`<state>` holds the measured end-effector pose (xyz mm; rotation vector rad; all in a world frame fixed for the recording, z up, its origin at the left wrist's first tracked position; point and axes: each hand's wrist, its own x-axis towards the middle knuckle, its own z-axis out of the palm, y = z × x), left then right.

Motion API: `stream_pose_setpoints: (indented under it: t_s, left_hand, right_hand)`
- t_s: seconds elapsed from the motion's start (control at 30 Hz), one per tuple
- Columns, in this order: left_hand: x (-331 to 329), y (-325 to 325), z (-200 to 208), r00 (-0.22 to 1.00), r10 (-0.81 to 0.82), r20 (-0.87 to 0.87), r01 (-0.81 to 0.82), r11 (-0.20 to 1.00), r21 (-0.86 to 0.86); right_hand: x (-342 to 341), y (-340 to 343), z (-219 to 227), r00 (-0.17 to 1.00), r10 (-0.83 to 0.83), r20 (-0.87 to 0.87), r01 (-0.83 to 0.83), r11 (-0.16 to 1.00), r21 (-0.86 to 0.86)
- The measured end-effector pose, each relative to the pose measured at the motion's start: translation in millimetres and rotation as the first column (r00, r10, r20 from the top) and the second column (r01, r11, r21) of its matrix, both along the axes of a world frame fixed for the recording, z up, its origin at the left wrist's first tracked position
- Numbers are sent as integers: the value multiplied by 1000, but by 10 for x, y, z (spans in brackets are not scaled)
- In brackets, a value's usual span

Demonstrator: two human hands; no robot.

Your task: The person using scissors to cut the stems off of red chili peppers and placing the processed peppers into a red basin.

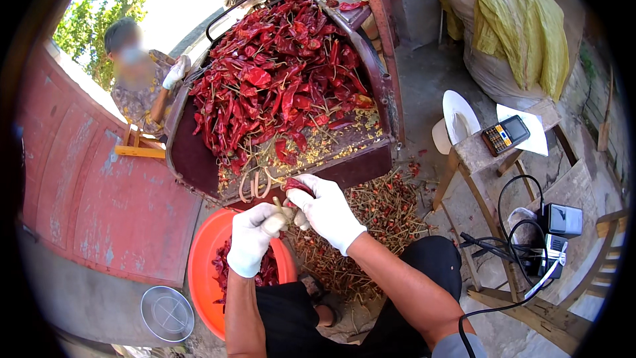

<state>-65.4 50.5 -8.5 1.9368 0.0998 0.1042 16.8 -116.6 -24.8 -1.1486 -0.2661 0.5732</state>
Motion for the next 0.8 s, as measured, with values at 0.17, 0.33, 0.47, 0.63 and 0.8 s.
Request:
stream_pose_setpoints:
  t_s: [0.17, 0.33, 0.47, 0.63, 0.8]
  left_hand:
    - [52, -90, 55, 955, 246, 168, -187, 934, -306]
    - [32, -89, -71, 967, 170, 192, -92, 929, -358]
    - [1, -173, -34, 938, 193, 289, -117, 958, -260]
    - [-8, -157, 16, 989, 133, 64, -116, 969, -219]
    - [34, -43, -170, 983, 177, -52, -178, 840, -512]
  right_hand:
    - [46, -59, -6, 972, 195, -133, -182, 978, 105]
    - [-45, -21, -74, 856, 431, -286, -353, 891, 286]
    - [-38, -47, -11, 844, 495, -208, -464, 867, 179]
    - [-20, -32, -146, 754, 406, 516, -175, 881, -439]
    - [-125, -34, -117, 437, 451, 778, 224, 783, -580]
